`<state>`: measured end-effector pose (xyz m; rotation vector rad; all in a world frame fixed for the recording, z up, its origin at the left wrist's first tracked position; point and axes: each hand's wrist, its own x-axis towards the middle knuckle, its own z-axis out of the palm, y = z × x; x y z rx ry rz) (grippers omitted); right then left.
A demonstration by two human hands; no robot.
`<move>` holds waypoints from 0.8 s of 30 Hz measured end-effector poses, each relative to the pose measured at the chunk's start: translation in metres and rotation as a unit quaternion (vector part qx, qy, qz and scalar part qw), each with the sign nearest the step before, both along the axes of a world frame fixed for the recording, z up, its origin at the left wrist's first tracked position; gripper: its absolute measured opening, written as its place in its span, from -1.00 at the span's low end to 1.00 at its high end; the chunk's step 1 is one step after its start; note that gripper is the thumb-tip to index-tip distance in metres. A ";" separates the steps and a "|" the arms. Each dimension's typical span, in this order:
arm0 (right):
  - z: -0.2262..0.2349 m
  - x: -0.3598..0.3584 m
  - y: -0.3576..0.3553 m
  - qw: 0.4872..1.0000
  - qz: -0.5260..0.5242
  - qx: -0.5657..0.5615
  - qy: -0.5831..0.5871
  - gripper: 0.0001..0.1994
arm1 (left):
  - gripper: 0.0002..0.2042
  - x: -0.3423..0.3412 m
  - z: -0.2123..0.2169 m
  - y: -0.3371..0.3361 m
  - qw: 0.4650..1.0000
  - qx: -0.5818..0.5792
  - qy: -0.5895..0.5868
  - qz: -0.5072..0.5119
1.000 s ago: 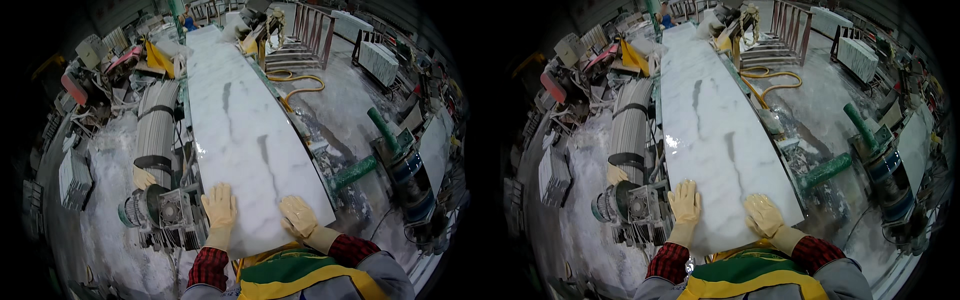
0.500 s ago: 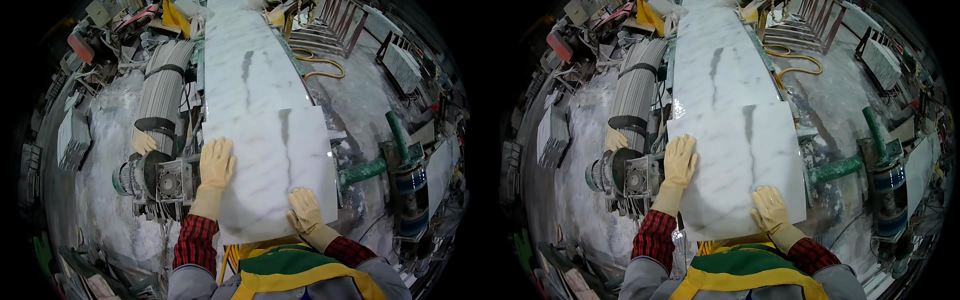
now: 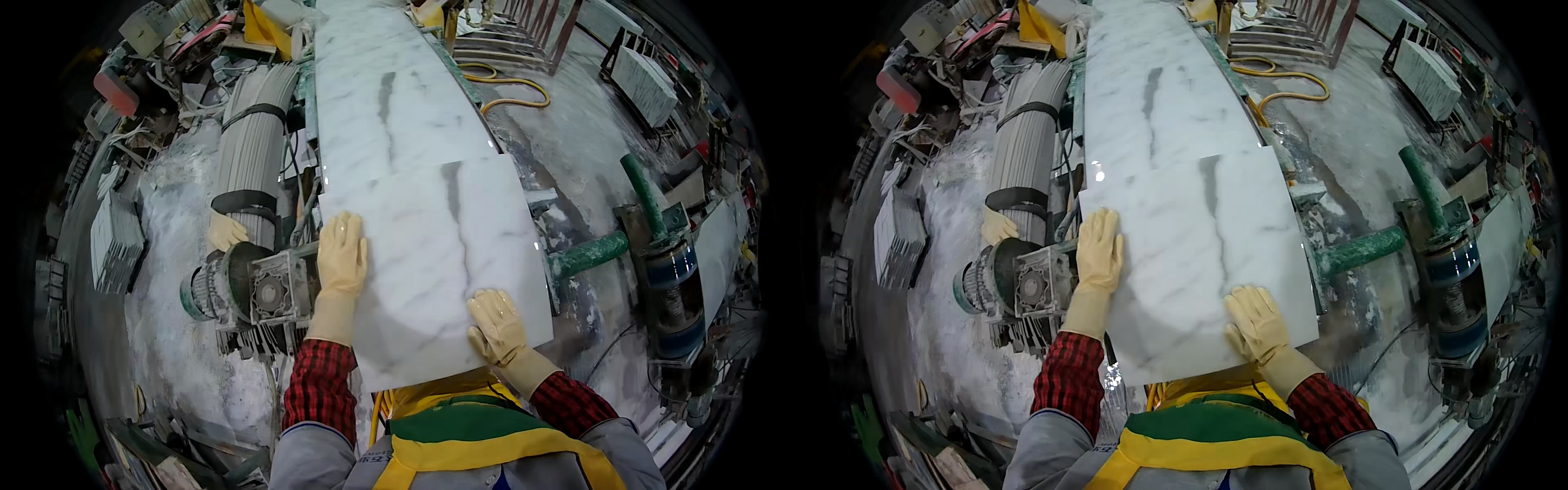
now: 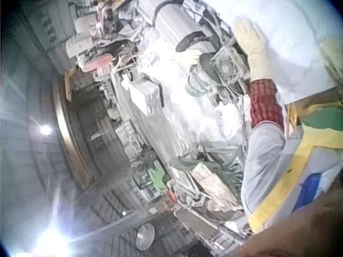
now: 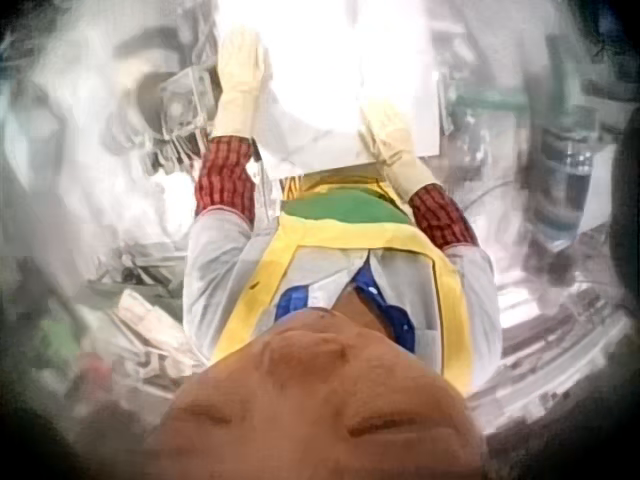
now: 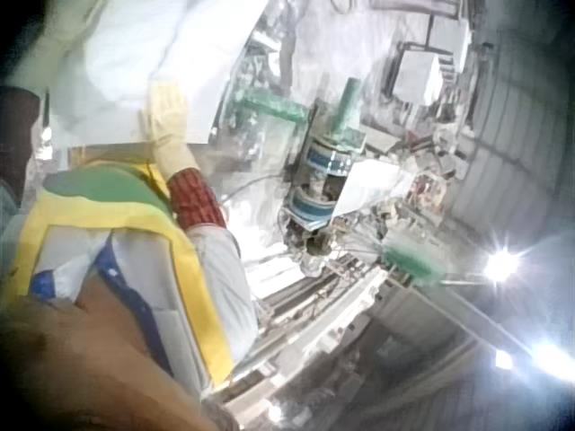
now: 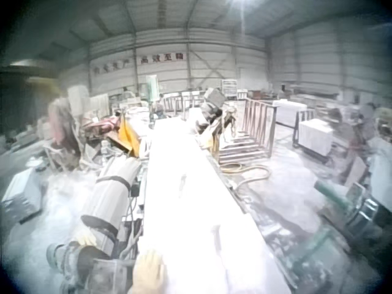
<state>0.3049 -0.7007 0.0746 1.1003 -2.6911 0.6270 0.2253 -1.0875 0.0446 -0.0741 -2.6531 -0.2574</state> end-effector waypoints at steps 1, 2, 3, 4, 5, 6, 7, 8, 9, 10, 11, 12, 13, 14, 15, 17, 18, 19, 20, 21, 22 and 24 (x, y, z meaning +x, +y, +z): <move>-0.005 0.001 0.003 1.000 0.000 -0.004 -0.006 -0.44 | -0.48 0.013 0.001 0.007 1.000 -0.003 -0.005 0.006; -0.009 0.002 0.004 1.000 0.001 -0.007 -0.012 -0.43 | -0.47 0.029 0.000 0.012 1.000 0.011 -0.002 -0.007; -0.009 0.002 0.002 1.000 0.006 -0.020 0.000 -0.44 | -0.47 0.048 -0.001 0.017 1.000 0.016 -0.012 -0.002; -0.009 0.002 0.002 0.999 0.012 -0.029 0.012 -0.46 | -0.46 0.066 -0.004 0.025 0.999 0.025 -0.023 0.002; -0.009 0.002 0.002 0.999 0.017 -0.038 0.024 -0.47 | -0.45 0.085 -0.006 0.032 0.999 0.034 -0.033 0.007; -0.011 0.004 0.005 0.999 0.009 -0.029 0.025 -0.45 | -0.45 0.102 -0.008 0.042 0.999 0.039 -0.038 0.006; -0.017 0.007 0.007 0.999 0.005 -0.022 0.024 -0.44 | -0.45 0.121 -0.008 0.051 0.998 0.042 -0.044 0.009; -0.021 0.008 0.011 1.000 0.000 -0.015 0.024 -0.42 | -0.45 0.139 -0.009 0.061 0.998 0.046 -0.051 0.011; -0.027 0.007 0.015 0.999 0.005 -0.018 0.036 -0.41 | -0.45 0.158 -0.010 0.070 0.997 0.048 -0.065 0.016; -0.034 0.009 0.016 0.999 0.006 -0.026 0.042 -0.40 | -0.45 0.180 -0.010 0.078 0.995 0.045 -0.083 0.020; -0.040 0.011 0.018 0.998 0.005 -0.033 0.049 -0.39 | -0.45 0.198 -0.010 0.085 0.994 0.042 -0.102 0.021; -0.036 0.014 0.017 0.999 -0.002 -0.019 0.037 -0.37 | -0.45 0.217 -0.002 0.092 0.996 0.046 -0.078 0.004; -0.039 0.016 0.016 0.999 0.005 -0.032 0.036 -0.37 | -0.46 0.234 -0.004 0.096 0.995 0.042 -0.089 0.006; -0.042 0.016 0.016 0.998 0.009 -0.045 0.035 -0.38 | -0.48 0.251 -0.005 0.100 0.994 0.038 -0.101 0.007; -0.043 0.016 0.018 0.998 0.008 -0.057 0.037 -0.38 | -0.49 0.262 -0.005 0.104 0.993 0.034 -0.109 0.004; -0.039 0.018 0.017 0.996 0.002 -0.079 0.044 -0.42 | -0.53 0.279 0.003 0.113 0.991 0.019 -0.130 -0.001; -0.036 0.019 0.019 0.995 0.001 -0.088 0.046 -0.44 | -0.53 0.284 0.006 0.116 0.990 0.017 -0.141 -0.008; -0.035 0.021 0.020 0.994 -0.001 -0.096 0.049 -0.45 | -0.54 0.286 0.009 0.118 0.988 0.014 -0.152 -0.016; -0.036 0.021 0.021 0.993 -0.003 -0.106 0.052 -0.47 | -0.54 0.285 0.011 0.117 0.990 -0.017 -0.135 -0.023; -0.037 0.022 0.023 0.992 -0.004 -0.114 0.057 -0.48 | -0.53 0.282 0.013 0.118 0.990 -0.021 -0.137 -0.033; -0.037 0.023 0.024 0.991 -0.005 -0.123 0.062 -0.49 | -0.52 0.275 0.016 0.117 0.989 -0.026 -0.139 -0.044; -0.037 0.024 0.022 0.986 0.001 -0.151 0.075 -0.52 | -0.44 0.258 0.018 0.111 0.988 -0.052 -0.126 -0.072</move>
